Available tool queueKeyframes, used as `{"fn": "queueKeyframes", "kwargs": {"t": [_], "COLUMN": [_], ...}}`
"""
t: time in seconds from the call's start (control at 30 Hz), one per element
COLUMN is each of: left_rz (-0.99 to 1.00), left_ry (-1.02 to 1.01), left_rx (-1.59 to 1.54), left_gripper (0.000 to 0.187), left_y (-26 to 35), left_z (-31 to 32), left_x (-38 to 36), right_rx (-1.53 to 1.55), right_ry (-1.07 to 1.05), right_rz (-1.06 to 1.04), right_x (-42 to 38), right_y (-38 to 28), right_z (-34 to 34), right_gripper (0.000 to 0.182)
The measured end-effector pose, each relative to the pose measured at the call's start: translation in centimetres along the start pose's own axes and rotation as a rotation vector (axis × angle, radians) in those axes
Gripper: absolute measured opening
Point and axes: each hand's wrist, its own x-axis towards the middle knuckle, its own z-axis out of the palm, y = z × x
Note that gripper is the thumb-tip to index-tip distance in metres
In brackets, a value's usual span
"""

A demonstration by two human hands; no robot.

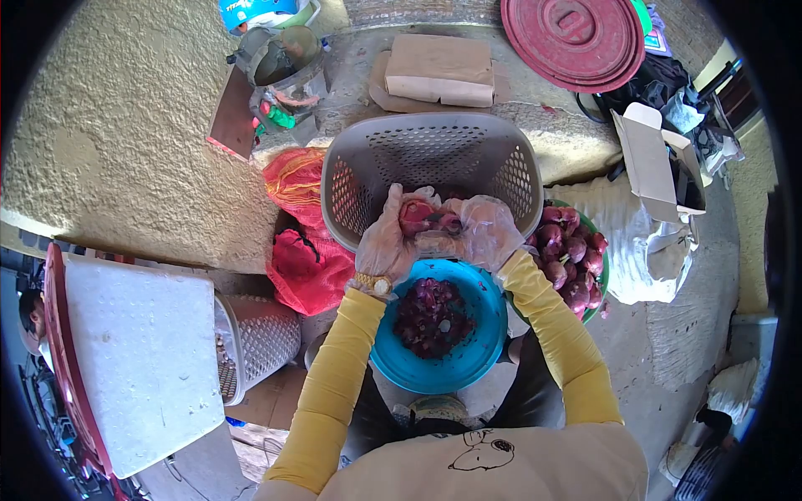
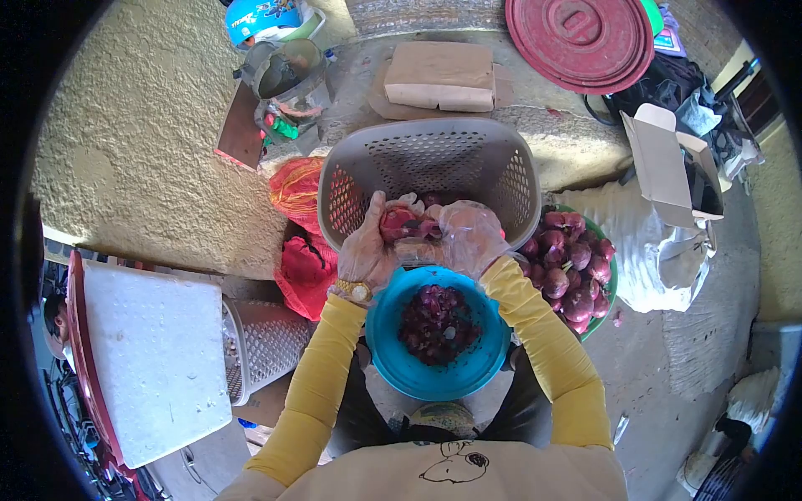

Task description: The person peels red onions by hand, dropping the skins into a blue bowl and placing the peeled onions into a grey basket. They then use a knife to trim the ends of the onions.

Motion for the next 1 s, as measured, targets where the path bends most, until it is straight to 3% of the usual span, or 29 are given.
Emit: {"fn": "queueKeyframes", "kwargs": {"t": [0.23,0.3,0.4,0.53,0.6,1.0], "left_rz": [0.182,0.047,-0.002,0.06,-0.174,-0.17], "left_ry": [-0.051,0.033,-0.048,0.027,-0.04,-0.042], "left_rx": [0.368,0.03,-0.107,-0.006,-0.574,-0.592], "left_gripper": [0.055,0.057,0.058,0.058,0.057,0.058], "left_y": [-0.7,-0.7,0.7,0.0,0.7,0.6], "left_z": [-0.2,0.3,0.8,0.6,0.4,0.7], "left_x": [-0.2,0.2,-0.4,0.1,0.0,-0.1], "right_rx": [-0.083,-0.055,-0.006,0.08,0.1,0.361], "right_ry": [0.133,0.117,0.07,0.036,0.035,0.0], "right_rz": [-0.083,-0.065,-0.004,0.045,0.033,0.003], "right_x": [0.0,-0.1,0.0,0.4,0.4,0.1], "right_y": [1.4,0.8,-0.1,0.0,0.2,0.0], "right_z": [1.5,1.1,0.7,1.1,1.3,1.1], "right_gripper": [0.062,0.063,0.062,0.061,0.059,0.054]}}
